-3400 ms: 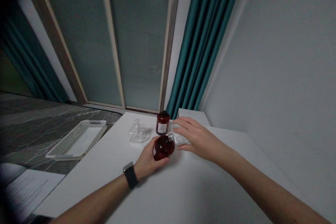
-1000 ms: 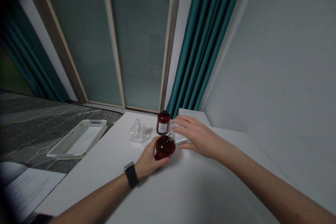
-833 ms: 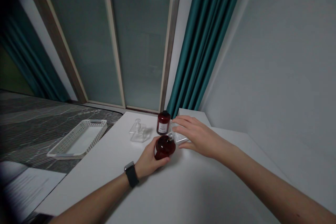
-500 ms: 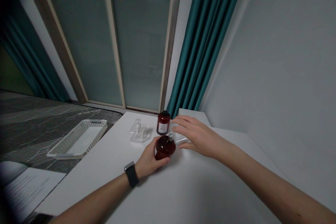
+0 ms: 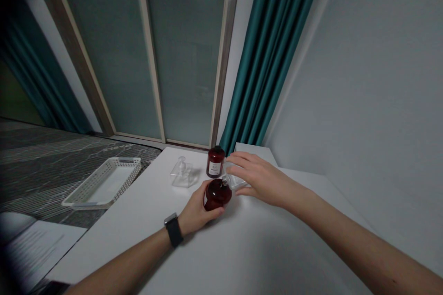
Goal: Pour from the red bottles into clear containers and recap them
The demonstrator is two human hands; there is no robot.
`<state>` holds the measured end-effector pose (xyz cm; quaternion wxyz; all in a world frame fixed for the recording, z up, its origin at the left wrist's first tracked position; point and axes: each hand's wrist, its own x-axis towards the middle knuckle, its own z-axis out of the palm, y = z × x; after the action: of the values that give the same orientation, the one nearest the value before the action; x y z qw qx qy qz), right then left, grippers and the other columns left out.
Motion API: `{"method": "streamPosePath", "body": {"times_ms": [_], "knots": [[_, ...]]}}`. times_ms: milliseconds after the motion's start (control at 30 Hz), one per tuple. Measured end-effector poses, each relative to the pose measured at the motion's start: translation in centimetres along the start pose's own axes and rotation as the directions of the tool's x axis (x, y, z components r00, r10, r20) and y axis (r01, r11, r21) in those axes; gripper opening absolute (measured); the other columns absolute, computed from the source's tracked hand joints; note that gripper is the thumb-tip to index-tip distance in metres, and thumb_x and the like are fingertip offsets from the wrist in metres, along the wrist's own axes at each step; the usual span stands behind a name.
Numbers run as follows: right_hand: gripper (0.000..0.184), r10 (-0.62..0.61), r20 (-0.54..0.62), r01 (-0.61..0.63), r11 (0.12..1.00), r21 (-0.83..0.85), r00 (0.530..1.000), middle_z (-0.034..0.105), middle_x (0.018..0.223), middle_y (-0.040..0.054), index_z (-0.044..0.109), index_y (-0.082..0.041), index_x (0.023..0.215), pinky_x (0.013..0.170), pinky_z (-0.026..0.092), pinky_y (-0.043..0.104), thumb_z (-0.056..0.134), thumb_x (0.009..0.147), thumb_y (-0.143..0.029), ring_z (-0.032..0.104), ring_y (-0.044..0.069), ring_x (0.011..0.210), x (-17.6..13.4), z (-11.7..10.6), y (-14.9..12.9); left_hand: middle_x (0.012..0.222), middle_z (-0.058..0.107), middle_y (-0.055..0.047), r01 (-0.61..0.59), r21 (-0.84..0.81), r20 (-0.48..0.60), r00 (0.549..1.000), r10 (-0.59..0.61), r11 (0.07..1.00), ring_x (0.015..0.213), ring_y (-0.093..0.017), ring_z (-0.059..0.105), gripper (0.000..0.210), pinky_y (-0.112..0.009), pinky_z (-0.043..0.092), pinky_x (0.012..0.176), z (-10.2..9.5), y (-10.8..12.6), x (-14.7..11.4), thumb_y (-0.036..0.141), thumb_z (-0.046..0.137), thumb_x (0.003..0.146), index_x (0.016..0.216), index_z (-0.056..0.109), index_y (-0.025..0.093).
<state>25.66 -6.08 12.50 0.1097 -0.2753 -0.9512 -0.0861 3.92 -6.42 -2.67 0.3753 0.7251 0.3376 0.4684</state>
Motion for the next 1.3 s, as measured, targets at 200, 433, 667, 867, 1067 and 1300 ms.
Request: {"method": "streamPosePath", "body": {"times_ms": [200, 433, 667, 867, 1067, 1300], "knots": [[0.045, -0.002, 0.011, 0.002, 1.000, 0.018, 1.000, 0.059, 0.137, 0.0161, 0.062, -0.019, 0.119, 0.106, 0.046, 0.054, 0.078, 0.080, -0.032, 0.050, 0.033, 0.131, 0.11, -0.12, 0.04, 0.122, 0.064, -0.010, 0.009, 0.001, 0.005, 1.000, -0.009, 1.000, 0.110, -0.029, 0.062, 0.067, -0.043, 0.046, 0.100, -0.04, 0.05, -0.04, 0.027, 0.081, 0.070, 0.127, 0.047, 0.018], [0.047, -0.009, 0.008, 0.009, 1.000, 0.019, 1.000, 0.059, 0.137, 0.0150, 0.061, -0.019, 0.121, 0.107, 0.045, 0.053, 0.078, 0.079, -0.031, 0.049, 0.032, 0.132, 0.21, -0.26, 0.04, 0.122, 0.065, -0.009, 0.000, 0.000, -0.007, 1.000, 0.000, 1.000, 0.110, -0.029, 0.062, 0.066, -0.044, 0.046, 0.100, 0.03, -0.07, -0.11, 0.025, 0.081, 0.070, 0.127, 0.048, 0.018], [0.046, -0.019, 0.041, 0.020, 1.000, -0.008, 0.999, 0.059, 0.137, 0.0151, 0.061, -0.018, 0.119, 0.107, 0.045, 0.052, 0.080, 0.078, -0.030, 0.049, 0.032, 0.132, 0.58, -0.60, -0.16, 0.123, 0.064, -0.010, 0.008, -0.007, -0.012, 1.000, -0.008, 1.000, 0.111, -0.028, 0.061, 0.066, -0.043, 0.046, 0.101, 0.05, 0.13, -0.12, 0.023, 0.081, 0.070, 0.127, 0.048, 0.018], [0.046, -0.019, 0.043, 0.018, 1.000, 0.008, 0.999, 0.059, 0.137, 0.0140, 0.062, -0.019, 0.119, 0.107, 0.045, 0.051, 0.079, 0.079, -0.031, 0.049, 0.030, 0.132, 0.72, -0.64, -0.15, 0.123, 0.065, -0.011, 0.007, -0.010, -0.011, 1.000, -0.007, 1.000, 0.112, -0.030, 0.062, 0.066, -0.044, 0.046, 0.101, 0.02, 0.12, -0.07, 0.024, 0.081, 0.069, 0.127, 0.049, 0.017], [0.046, -0.014, 0.048, 0.013, 1.000, 0.015, 0.999, 0.059, 0.138, 0.0138, 0.062, -0.020, 0.119, 0.108, 0.044, 0.052, 0.080, 0.078, -0.032, 0.049, 0.031, 0.133, 0.71, -0.54, -0.04, 0.123, 0.065, -0.010, 0.015, -0.019, -0.005, 1.000, -0.015, 1.000, 0.111, -0.029, 0.062, 0.067, -0.044, 0.047, 0.100, 0.05, 0.03, -0.05, 0.023, 0.081, 0.069, 0.127, 0.048, 0.018], [0.046, -0.015, 0.039, 0.015, 1.000, 0.020, 0.999, 0.059, 0.139, 0.0129, 0.063, -0.021, 0.119, 0.109, 0.044, 0.052, 0.080, 0.078, -0.031, 0.048, 0.031, 0.134, 0.73, -0.55, 0.00, 0.122, 0.065, -0.010, 0.014, -0.026, -0.011, 1.000, -0.014, 1.000, 0.110, -0.029, 0.062, 0.066, -0.045, 0.047, 0.100, 0.00, 0.29, -0.04, 0.023, 0.081, 0.069, 0.126, 0.049, 0.018]]}}
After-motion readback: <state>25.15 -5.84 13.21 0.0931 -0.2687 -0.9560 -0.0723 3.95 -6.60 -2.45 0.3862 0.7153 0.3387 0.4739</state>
